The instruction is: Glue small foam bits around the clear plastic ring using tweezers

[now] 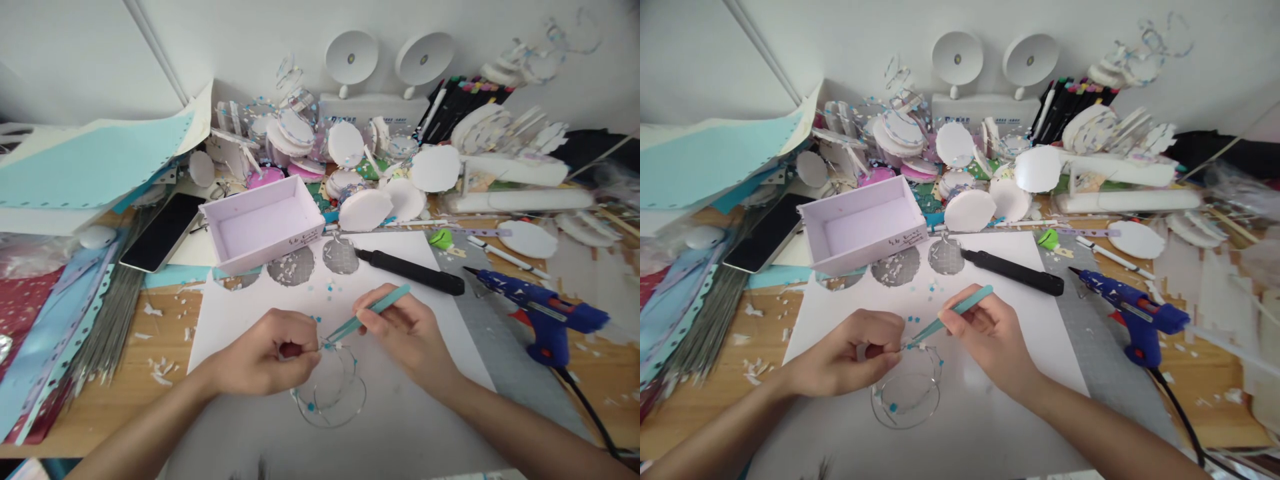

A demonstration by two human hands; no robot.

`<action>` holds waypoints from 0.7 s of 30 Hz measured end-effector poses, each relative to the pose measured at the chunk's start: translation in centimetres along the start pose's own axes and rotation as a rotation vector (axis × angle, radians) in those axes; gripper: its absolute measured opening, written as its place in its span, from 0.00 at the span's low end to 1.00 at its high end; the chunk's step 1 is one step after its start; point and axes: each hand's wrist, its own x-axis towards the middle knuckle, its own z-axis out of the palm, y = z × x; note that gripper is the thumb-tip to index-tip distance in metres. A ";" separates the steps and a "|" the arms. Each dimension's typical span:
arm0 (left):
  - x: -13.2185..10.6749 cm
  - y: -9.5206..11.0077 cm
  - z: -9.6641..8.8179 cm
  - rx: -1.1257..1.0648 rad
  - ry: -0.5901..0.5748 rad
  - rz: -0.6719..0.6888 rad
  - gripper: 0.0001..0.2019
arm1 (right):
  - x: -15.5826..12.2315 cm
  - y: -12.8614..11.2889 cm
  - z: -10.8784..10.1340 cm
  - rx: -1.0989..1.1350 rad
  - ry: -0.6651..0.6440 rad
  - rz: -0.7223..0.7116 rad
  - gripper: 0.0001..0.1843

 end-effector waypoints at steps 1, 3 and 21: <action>0.0 0.0 0.0 -0.004 -0.004 0.006 0.13 | 0.1 0.1 0.0 0.025 -0.008 0.040 0.04; 0.1 -0.1 0.1 -0.015 -0.013 0.008 0.13 | 0.2 0.2 -0.1 0.062 -0.025 0.107 0.06; 0.2 -0.8 -0.2 -0.103 0.062 -0.036 0.16 | 0.8 -0.8 -0.6 0.280 0.033 0.125 0.09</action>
